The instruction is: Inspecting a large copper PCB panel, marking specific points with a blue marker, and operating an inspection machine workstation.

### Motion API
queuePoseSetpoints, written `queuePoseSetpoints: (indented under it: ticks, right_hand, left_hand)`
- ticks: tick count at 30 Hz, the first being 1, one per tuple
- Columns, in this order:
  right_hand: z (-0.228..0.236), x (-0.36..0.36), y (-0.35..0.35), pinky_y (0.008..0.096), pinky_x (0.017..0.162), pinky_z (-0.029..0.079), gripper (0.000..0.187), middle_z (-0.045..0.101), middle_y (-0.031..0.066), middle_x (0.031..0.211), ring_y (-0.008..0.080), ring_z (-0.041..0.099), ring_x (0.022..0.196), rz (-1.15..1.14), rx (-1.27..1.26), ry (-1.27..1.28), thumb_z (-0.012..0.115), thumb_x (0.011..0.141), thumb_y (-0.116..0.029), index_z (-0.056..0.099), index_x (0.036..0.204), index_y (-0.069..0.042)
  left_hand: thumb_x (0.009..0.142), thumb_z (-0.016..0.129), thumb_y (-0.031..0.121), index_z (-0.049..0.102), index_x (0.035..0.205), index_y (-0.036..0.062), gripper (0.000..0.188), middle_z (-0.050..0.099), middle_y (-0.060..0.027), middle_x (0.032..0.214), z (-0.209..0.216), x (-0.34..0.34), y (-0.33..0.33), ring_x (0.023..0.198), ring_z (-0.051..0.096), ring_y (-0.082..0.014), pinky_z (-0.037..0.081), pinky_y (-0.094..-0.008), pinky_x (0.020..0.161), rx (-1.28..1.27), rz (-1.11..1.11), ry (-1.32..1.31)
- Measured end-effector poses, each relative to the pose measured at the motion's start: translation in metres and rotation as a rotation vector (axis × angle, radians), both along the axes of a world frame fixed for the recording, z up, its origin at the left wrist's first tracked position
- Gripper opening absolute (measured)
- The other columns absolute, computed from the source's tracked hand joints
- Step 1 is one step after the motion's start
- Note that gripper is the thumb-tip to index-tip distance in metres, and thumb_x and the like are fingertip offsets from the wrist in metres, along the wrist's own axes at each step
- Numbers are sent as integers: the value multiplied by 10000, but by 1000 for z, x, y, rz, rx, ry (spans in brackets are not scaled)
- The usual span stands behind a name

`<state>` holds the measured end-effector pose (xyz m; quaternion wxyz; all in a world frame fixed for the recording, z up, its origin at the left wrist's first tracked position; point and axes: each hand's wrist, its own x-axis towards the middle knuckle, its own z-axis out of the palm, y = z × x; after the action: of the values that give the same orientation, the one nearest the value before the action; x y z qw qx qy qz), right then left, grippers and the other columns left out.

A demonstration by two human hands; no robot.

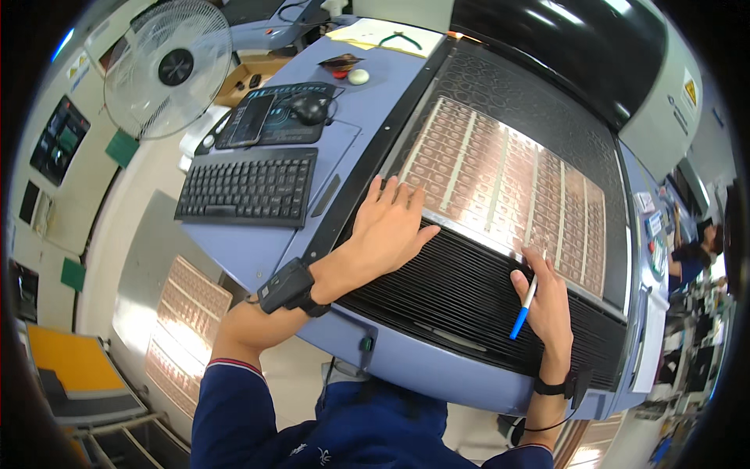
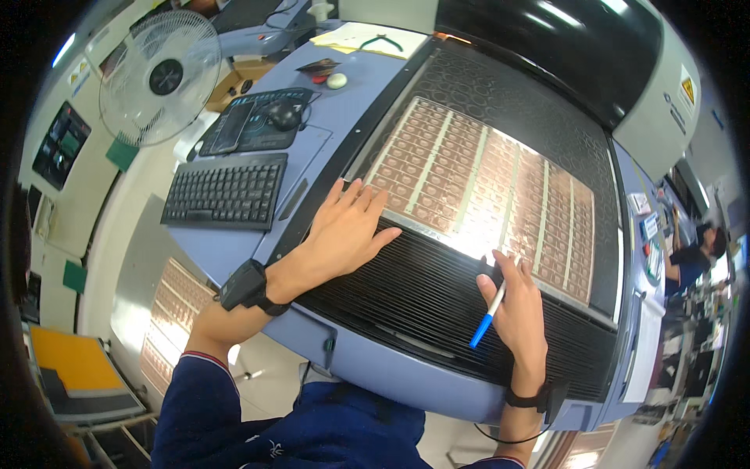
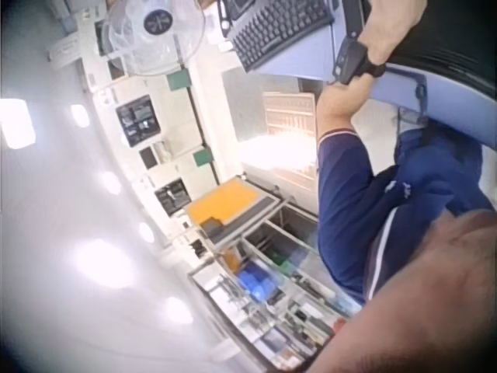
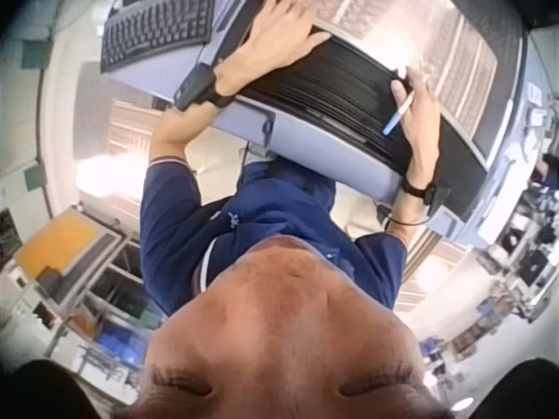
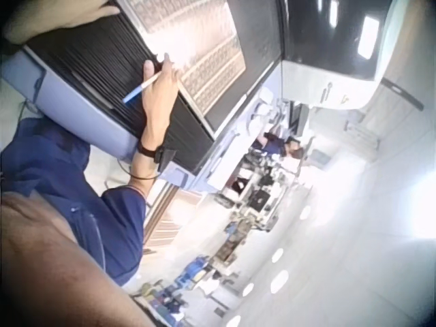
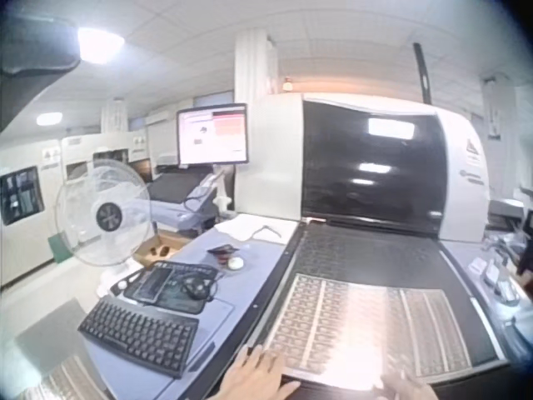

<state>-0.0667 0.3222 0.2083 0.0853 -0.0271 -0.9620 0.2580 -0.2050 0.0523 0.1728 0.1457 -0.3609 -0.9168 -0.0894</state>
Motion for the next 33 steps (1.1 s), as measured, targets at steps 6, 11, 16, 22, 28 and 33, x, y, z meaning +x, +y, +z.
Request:
queuePoseSetpoints:
  ticks: [6, 11, 16, 22, 28, 33]
  right_hand:
    - [-2, -3, 2, 504, 984, 492, 534, 668, 310, 1107, 513, 638, 1043, -5, -78, 4, 701, 934, -370, 602, 1301, 5]
    - [0, 2, 2, 516, 1017, 479, 585, 661, 318, 1170, 512, 607, 1143, 44, -75, -34, 702, 922, -401, 587, 1317, 15]
    - [-6, 1, 4, 519, 859, 525, 602, 661, 307, 1024, 478, 644, 988, 78, -45, 21, 723, 905, -399, 569, 1336, -8]
    - [-7, -1, -3, 527, 824, 529, 589, 652, 309, 1013, 477, 642, 953, 104, 12, 79, 704, 917, -426, 556, 1335, -37]
    - [-21, 3, 6, 565, 886, 526, 556, 649, 332, 1041, 542, 616, 1042, 80, -36, 43, 681, 935, -401, 559, 1324, -23]
    - [-16, 5, 2, 558, 921, 526, 538, 614, 324, 1119, 525, 568, 1150, 105, 5, 39, 705, 931, -313, 552, 1329, 16]
  left_hand:
    - [965, 647, 381, 569, 1284, -16, 515, 633, -201, 1249, -4, 0, -2, 1209, 590, -368, 450, -505, 1036, 54, 26, -58]
    - [952, 659, 351, 594, 1227, -7, 456, 658, -186, 1186, 4, -3, -4, 1130, 623, -366, 485, -477, 966, 57, 42, -104]
    - [943, 669, 363, 608, 1204, -5, 456, 673, -193, 1148, 1, -8, -4, 1053, 656, -382, 515, -479, 910, 52, 41, -50]
    - [949, 653, 387, 622, 1152, 10, 429, 700, -228, 1031, 23, -8, -10, 955, 686, -427, 551, -504, 805, 27, 156, -254]
    - [941, 654, 437, 606, 1323, 27, 562, 698, -243, 1110, 54, 24, -40, 1041, 662, -430, 529, -487, 889, 102, 176, -247]
    - [918, 686, 402, 630, 1285, 2, 546, 687, -249, 1171, 43, 32, -153, 1074, 656, -421, 519, -483, 918, 175, 609, 79]
